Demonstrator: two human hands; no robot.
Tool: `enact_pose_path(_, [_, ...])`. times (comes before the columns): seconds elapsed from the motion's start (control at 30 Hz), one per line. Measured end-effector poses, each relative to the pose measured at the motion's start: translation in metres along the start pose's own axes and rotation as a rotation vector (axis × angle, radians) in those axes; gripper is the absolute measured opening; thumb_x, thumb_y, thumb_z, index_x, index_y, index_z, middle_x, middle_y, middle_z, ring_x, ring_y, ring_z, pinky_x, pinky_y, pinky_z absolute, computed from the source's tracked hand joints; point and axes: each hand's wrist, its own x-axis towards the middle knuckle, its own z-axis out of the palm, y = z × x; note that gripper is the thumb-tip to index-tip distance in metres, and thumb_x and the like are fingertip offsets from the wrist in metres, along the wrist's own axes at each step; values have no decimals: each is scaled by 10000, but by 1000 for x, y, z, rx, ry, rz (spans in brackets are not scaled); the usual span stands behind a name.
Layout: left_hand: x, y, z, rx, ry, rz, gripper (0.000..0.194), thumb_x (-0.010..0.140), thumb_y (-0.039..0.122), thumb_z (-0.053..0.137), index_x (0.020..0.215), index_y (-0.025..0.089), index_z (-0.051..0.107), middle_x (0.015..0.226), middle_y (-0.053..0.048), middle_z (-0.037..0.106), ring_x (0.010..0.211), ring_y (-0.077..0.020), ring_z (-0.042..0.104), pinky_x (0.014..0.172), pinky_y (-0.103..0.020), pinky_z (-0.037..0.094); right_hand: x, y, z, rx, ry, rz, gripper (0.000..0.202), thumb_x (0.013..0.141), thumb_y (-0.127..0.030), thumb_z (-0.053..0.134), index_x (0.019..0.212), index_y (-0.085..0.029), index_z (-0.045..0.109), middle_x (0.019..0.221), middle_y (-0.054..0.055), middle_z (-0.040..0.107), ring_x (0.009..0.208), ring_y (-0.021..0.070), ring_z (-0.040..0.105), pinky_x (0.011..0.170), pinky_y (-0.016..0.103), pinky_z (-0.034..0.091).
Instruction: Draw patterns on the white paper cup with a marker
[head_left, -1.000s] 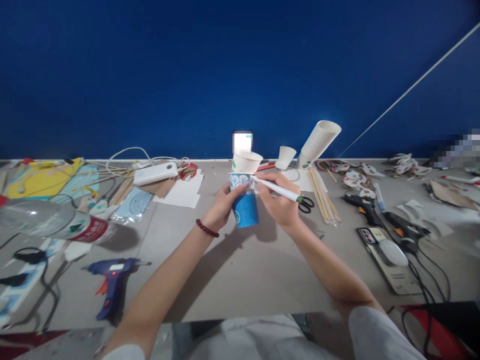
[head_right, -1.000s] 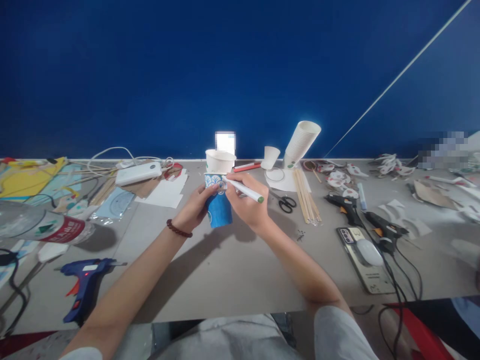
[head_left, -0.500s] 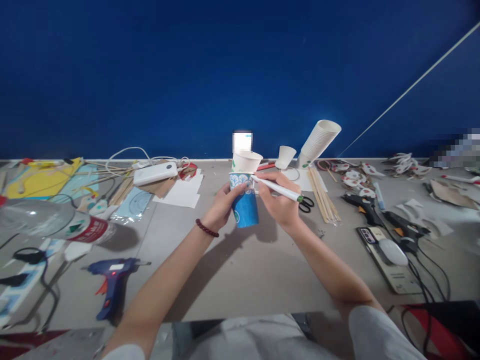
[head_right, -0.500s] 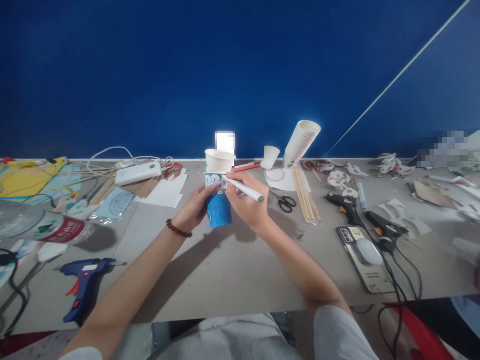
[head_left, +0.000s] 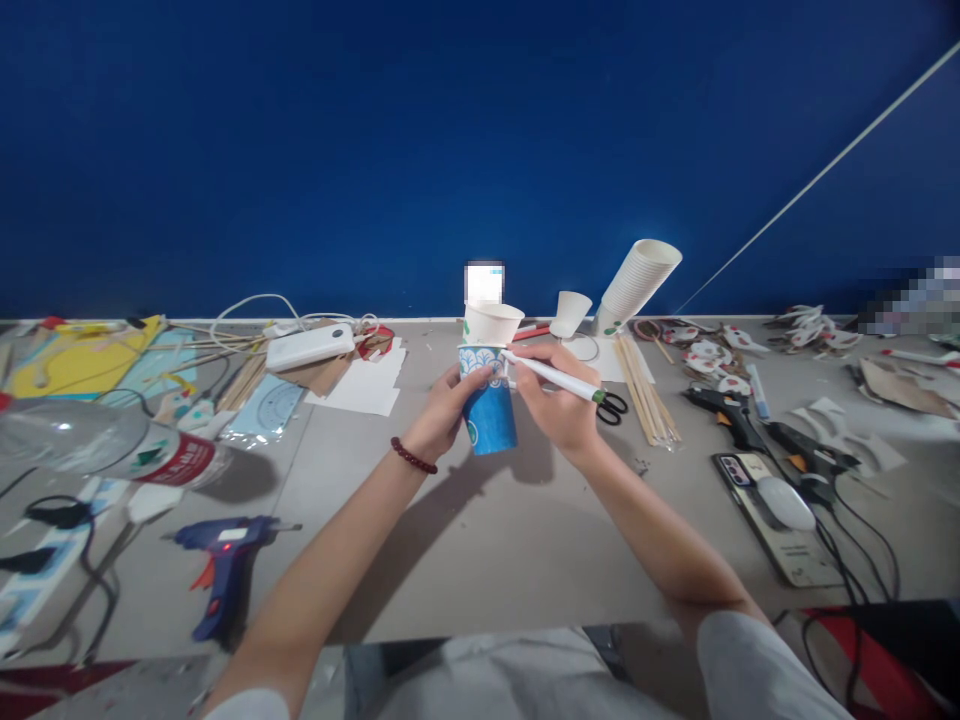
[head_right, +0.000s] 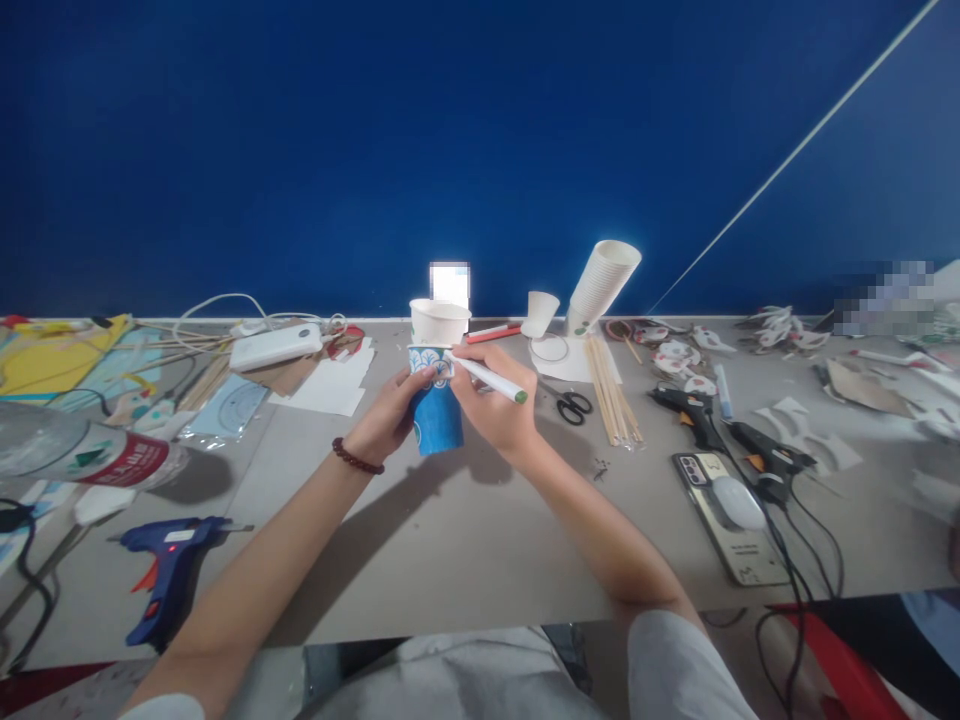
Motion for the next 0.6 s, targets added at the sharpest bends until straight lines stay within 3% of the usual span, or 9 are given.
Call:
enact_pose_path(0.3, [1,0,-1,12,-10,-5,428,661,458,850,944,161,732,900,-67,741,820,-209,651,755,-318,477,0,1,0,42,-10,42,91,853,-201,630,902,-213,707,910,50,787,640,153,718,561,281,611])
enact_pose_path(0.47, [1,-1,-2,19,-11,-22,447,653,484,846,931,152,734,882,-58,731,797,-189,628,727,-296,468,-2,6,1,175,-38,140,100,892,-247,623,950,-212,697,960,49,765,761,168,732,587,284,628])
enact_pose_path(0.6, [4,-3,-4,36,-3,-50,467,652,515,831,917,142,735,848,-50,719,797,-186,620,725,-293,463,-3,11,2,248,-36,175,90,903,-261,633,951,-216,695,951,44,734,746,163,713,588,296,624])
